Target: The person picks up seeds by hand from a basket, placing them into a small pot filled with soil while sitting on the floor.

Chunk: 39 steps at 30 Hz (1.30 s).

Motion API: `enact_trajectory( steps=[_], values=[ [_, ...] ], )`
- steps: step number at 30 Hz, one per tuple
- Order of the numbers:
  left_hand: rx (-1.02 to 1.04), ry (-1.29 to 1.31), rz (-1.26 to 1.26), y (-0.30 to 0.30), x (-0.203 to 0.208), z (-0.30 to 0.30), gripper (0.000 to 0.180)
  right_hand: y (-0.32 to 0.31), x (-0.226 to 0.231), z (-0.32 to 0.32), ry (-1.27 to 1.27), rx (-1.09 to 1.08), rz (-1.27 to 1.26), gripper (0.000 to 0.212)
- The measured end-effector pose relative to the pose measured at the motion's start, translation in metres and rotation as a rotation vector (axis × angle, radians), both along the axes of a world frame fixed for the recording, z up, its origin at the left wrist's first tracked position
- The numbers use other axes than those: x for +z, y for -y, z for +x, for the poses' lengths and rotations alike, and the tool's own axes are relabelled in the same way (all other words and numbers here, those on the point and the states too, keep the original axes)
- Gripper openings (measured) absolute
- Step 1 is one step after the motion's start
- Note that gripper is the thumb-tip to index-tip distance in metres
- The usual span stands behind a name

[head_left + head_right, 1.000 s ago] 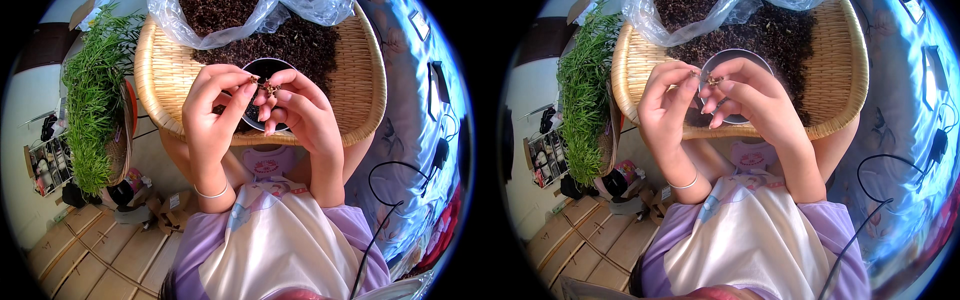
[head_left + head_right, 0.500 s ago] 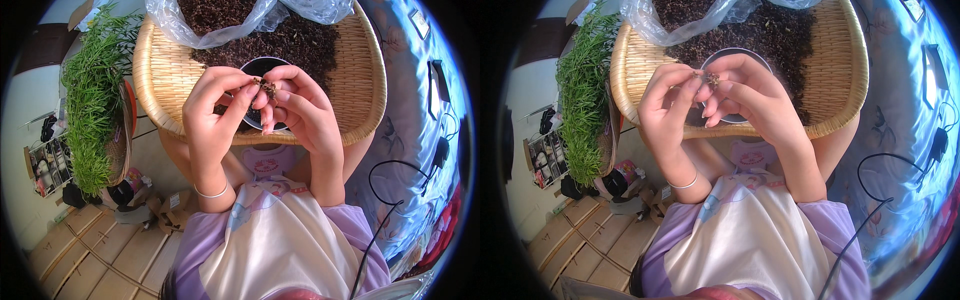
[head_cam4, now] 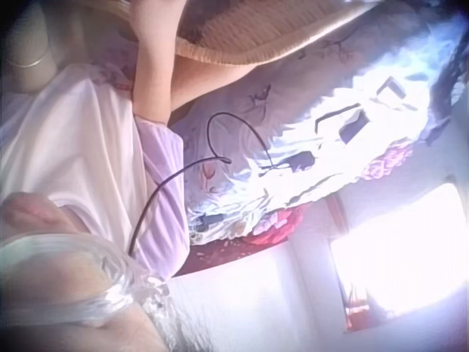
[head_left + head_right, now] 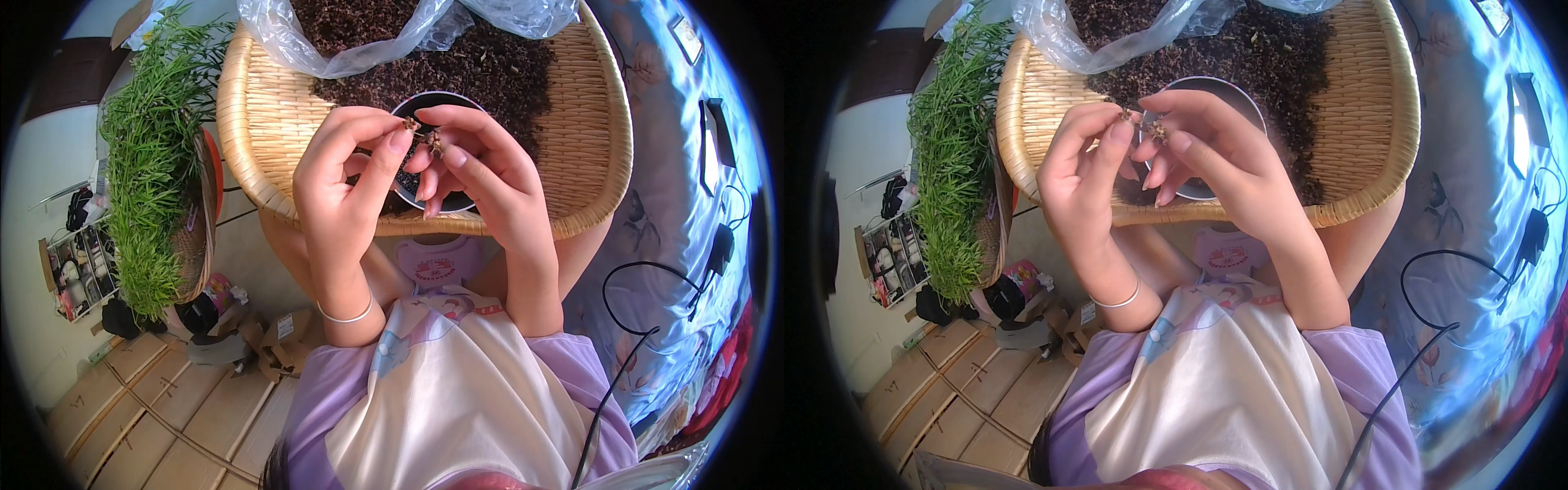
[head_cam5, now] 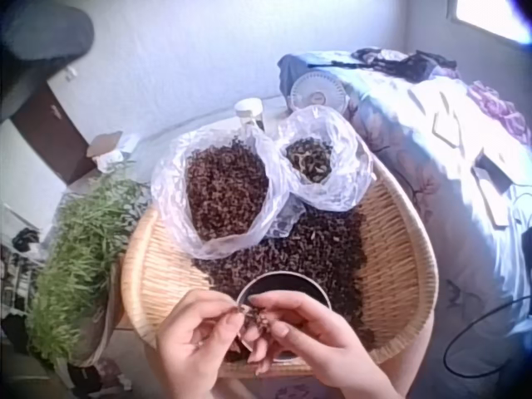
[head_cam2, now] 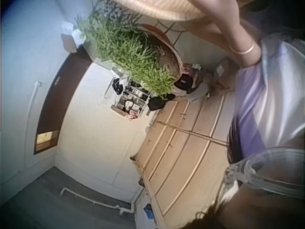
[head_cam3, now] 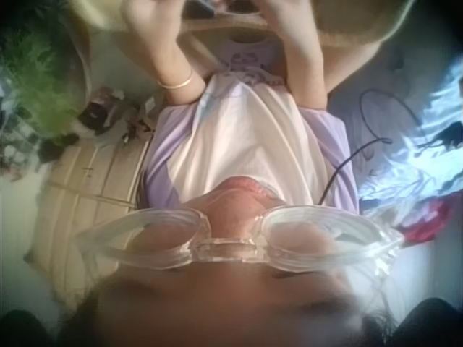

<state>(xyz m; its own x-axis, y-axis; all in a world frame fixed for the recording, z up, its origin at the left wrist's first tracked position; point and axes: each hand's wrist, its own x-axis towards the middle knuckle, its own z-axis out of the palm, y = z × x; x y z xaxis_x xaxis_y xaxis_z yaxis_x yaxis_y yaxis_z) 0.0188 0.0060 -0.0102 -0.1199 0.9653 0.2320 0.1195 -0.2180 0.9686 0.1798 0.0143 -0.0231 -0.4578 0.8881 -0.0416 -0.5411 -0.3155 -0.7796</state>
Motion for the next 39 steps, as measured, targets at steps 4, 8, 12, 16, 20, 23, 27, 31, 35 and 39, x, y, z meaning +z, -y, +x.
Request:
enact_trajectory(
  steps=[4,8,12,16,20,23,27,31,35,39],
  values=[
    [0.008,-0.011,-0.018,0.0,0.001,0.0,0.009,-0.002,0.002,0.003,-0.015,0.048,-0.031,0.035],
    [0.01,-0.039,-0.004,0.0,0.002,0.0,0.009,-0.004,0.004,0.005,-0.057,0.073,-0.084,0.034],
    [0.012,-0.05,0.001,-0.001,0.001,-0.001,0.009,-0.004,0.004,0.005,-0.067,0.069,-0.108,0.034],
    [0.048,0.0,-0.017,-0.001,0.0,0.001,0.009,-0.004,0.004,0.006,-0.092,0.084,-0.12,0.034],
    [0.055,0.014,-0.059,0.0,0.003,0.002,0.009,-0.004,0.007,0.005,-0.055,0.016,-0.187,0.033],
    [0.068,0.01,-0.074,0.0,0.001,0.004,0.009,-0.005,0.008,0.007,-0.053,-0.022,-0.276,0.033],
    [0.075,-0.1,-0.02,-0.001,0.001,0.007,0.008,-0.007,-0.001,0.011,-0.016,0.031,-0.236,0.03],
    [0.05,-0.171,0.036,-0.001,-0.001,0.009,0.008,-0.004,0.004,0.001,0.272,-0.053,-0.085,0.027],
    [0.042,-0.214,0.059,-0.001,0.001,0.009,0.008,-0.004,0.005,0.001,0.304,-0.058,-0.066,0.022],
    [0.041,-0.249,0.088,-0.002,0.001,0.008,0.008,-0.004,0.004,0.0,0.289,-0.077,-0.049,0.02]
  ],
)
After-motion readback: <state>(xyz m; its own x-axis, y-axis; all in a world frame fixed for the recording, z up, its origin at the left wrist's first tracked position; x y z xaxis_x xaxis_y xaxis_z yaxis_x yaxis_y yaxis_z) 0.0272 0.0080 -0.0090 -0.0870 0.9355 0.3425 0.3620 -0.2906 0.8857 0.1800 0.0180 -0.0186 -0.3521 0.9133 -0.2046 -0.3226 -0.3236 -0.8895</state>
